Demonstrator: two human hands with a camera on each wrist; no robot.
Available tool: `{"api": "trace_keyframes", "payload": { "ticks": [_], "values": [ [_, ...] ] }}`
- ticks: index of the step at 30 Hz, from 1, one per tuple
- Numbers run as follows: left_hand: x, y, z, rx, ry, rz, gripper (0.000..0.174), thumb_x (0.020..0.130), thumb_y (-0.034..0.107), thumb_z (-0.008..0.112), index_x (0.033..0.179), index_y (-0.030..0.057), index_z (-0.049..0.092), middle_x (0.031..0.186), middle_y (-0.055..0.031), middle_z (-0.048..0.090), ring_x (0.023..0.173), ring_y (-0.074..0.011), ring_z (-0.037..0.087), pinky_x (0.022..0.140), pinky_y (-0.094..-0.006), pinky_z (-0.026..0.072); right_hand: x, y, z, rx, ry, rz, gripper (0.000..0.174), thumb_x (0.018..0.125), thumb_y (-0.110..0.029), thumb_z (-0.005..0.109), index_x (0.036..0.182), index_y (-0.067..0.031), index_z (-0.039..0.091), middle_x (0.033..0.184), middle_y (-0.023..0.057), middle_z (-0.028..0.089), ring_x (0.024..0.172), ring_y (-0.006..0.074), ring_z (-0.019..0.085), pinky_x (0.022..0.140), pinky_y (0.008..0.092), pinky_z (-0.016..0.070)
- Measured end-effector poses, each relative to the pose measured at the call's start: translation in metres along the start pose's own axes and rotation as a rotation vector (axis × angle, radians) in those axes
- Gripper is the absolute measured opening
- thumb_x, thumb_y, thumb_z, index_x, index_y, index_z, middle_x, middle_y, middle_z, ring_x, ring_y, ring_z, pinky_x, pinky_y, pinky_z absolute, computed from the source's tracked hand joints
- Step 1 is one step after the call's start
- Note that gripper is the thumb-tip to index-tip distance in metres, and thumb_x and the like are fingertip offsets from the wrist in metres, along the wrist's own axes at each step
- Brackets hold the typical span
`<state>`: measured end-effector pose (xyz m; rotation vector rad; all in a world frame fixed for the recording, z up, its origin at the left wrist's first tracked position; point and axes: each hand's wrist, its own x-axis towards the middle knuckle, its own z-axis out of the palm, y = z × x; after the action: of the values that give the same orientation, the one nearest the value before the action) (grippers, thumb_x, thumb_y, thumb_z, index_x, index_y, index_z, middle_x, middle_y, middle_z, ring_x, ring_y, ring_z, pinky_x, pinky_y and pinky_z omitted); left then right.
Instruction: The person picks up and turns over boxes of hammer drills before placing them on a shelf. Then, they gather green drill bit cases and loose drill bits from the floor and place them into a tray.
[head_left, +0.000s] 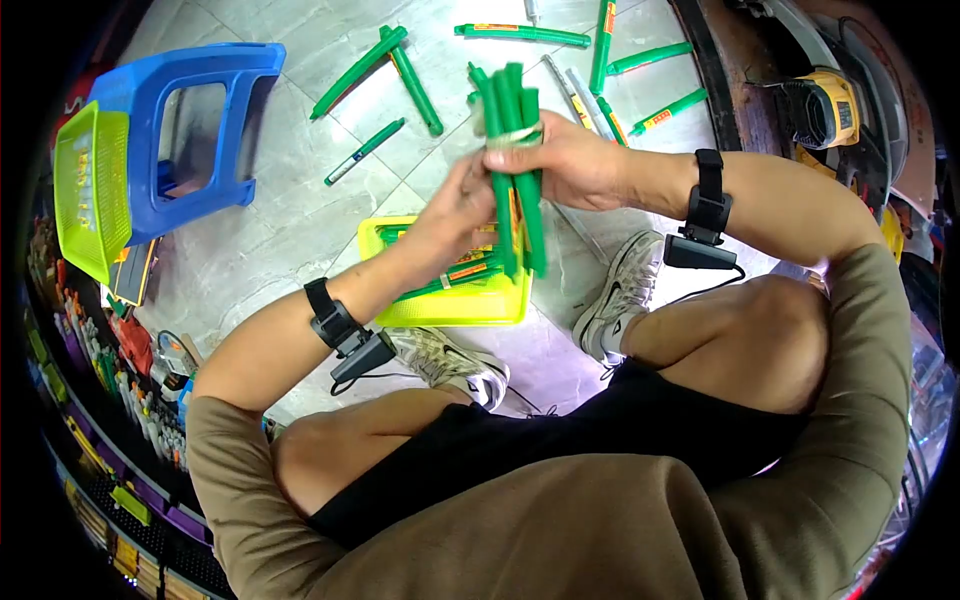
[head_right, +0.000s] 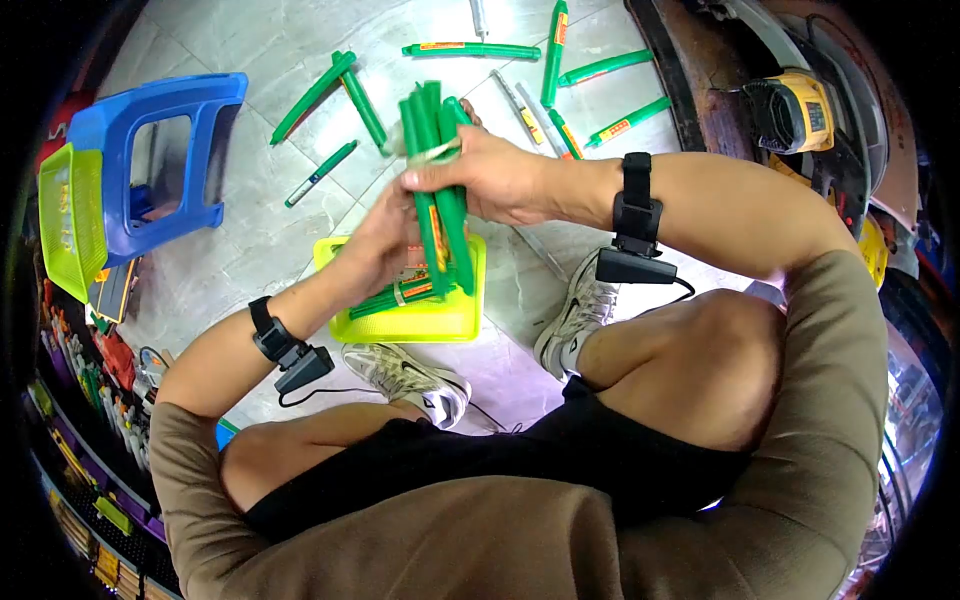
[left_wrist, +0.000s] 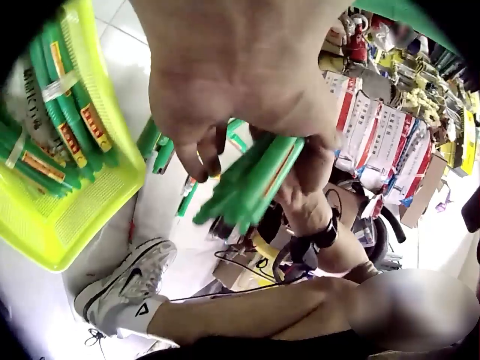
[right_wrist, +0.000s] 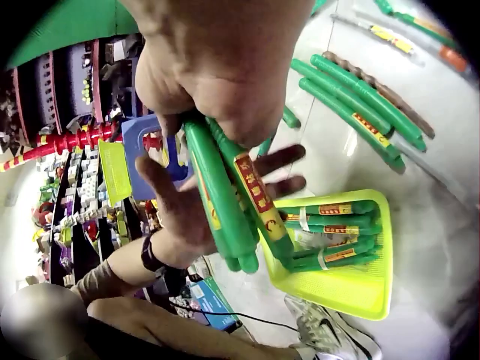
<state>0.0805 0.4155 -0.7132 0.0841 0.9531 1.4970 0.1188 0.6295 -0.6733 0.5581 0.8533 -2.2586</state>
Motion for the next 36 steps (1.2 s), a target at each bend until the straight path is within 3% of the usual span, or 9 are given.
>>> {"api": "trace_keyframes", "payload": {
  "ticks": [6, 10, 12, 20, 25, 26, 28, 31, 36],
  "values": [
    [-0.011, 0.024, 0.022, 0.099, -0.027, -0.05, 0.063, 0.093, 0.018, 0.071, 0.145, 0.0043, 0.038, 0.112, -0.0161, 0.067, 0.101, -0.0245, 0.069, 0.09, -0.0376, 0.0544, 0.005, -0.019, 0.002, 0.05, -0.015, -0.151, 0.034, 0.1, -0.028, 0.06, 0.123, -0.0041, 0.055, 0.127, 0.0172, 0.062, 0.13, 0.0321, 0.054, 0.112, 0.0482, 0.0412],
    [-0.015, 0.053, 0.01, 0.097, -0.098, -0.112, 0.063, 0.09, 0.015, 0.072, 0.143, -0.0004, 0.041, 0.101, -0.0157, 0.068, 0.07, -0.0196, 0.067, 0.065, -0.0312, 0.0528, 0.003, -0.048, -0.025, -0.196, 0.008, -0.339, 0.031, 0.099, -0.027, 0.061, 0.119, -0.0032, 0.061, 0.123, 0.0117, 0.064, 0.119, 0.0232, 0.06, 0.109, 0.0416, 0.043],
    [-0.018, 0.071, 0.004, 0.12, -0.134, -0.177, 0.063, 0.088, 0.021, 0.074, 0.139, -0.0007, 0.044, 0.099, -0.0155, 0.068, 0.06, -0.018, 0.064, 0.052, -0.0298, 0.05, -0.003, -0.058, -0.031, -0.284, 0.171, -0.389, 0.031, 0.094, -0.024, 0.069, 0.119, -0.007, 0.062, 0.11, 0.005, 0.068, 0.101, 0.0166, 0.066, 0.088, 0.034, 0.0538],
    [0.001, 0.082, -0.032, 0.498, -0.195, -0.257, 0.046, 0.085, 0.017, 0.079, 0.121, 0.0033, 0.054, 0.097, -0.0058, 0.064, 0.062, -0.0073, 0.055, 0.048, -0.0233, 0.0441, -0.009, -0.023, -0.036, -0.776, 0.193, -0.115, 0.052, 0.1, -0.025, 0.063, 0.145, -0.0096, 0.041, 0.123, 0.0099, 0.058, 0.114, 0.0146, 0.059, 0.095, 0.0324, 0.0562],
    [0.005, 0.054, -0.047, 0.834, -0.148, -0.276, 0.056, 0.084, 0.019, 0.081, 0.132, 0.0078, 0.055, 0.092, -0.002, 0.066, 0.068, -0.0076, 0.06, 0.057, -0.0247, 0.0494, -0.009, -0.002, -0.048, -1.028, 0.014, -0.066, 0.038, 0.095, -0.02, 0.068, 0.122, -0.0028, 0.046, 0.083, 0.013, 0.07, 0.072, 0.0189, 0.071, 0.066, 0.033, 0.0563],
    [0.006, 0.044, -0.047, 0.976, -0.258, -0.002, 0.052, 0.086, 0.017, 0.078, 0.132, 0.0076, 0.056, 0.093, -0.0028, 0.068, 0.07, -0.0084, 0.063, 0.057, -0.0269, 0.0512, -0.011, 0.0, -0.047, -1.031, 0.011, -0.07, 0.038, 0.095, -0.02, 0.068, 0.122, -0.0028, 0.046, 0.083, 0.013, 0.07, 0.072, 0.0189, 0.071, 0.066, 0.033, 0.0563],
    [-0.001, 0.044, -0.035, 0.833, -0.235, -0.419, 0.044, 0.087, 0.017, 0.076, 0.126, 0.0071, 0.059, 0.091, -0.0039, 0.069, 0.069, -0.0098, 0.065, 0.057, -0.0269, 0.052, -0.015, 0.006, -0.044, -1.284, -0.145, 0.121, 0.049, 0.089, -0.024, 0.074, 0.123, -0.0038, 0.045, 0.082, 0.0161, 0.07, 0.075, 0.0266, 0.072, 0.067, 0.0385, 0.0564],
    [-0.006, 0.051, -0.013, 0.782, -0.325, -0.578, 0.036, 0.088, 0.018, 0.075, 0.118, 0.0051, 0.06, 0.089, -0.004, 0.069, 0.066, -0.0114, 0.066, 0.055, -0.0265, 0.0524, -0.02, 0.017, -0.04, -1.719, -0.309, -0.073, 0.054, 0.083, -0.028, 0.077, 0.122, -0.0045, 0.047, 0.083, 0.0179, 0.07, 0.079, 0.0371, 0.07, 0.071, 0.0456, 0.055],
    [-0.001, 0.062, -0.014, 0.707, -0.374, -0.628, 0.041, 0.088, 0.009, 0.072, 0.126, 0.0028, 0.057, 0.096, -0.0078, 0.071, 0.065, -0.0122, 0.065, 0.057, -0.0248, 0.0519, -0.025, 0.019, -0.024, -1.583, -0.217, -0.318, 0.046, 0.082, -0.029, 0.077, 0.115, -0.0041, 0.055, 0.078, 0.0201, 0.067, 0.081, 0.0419, 0.067, 0.074, 0.049, 0.0525]
  ]
}}
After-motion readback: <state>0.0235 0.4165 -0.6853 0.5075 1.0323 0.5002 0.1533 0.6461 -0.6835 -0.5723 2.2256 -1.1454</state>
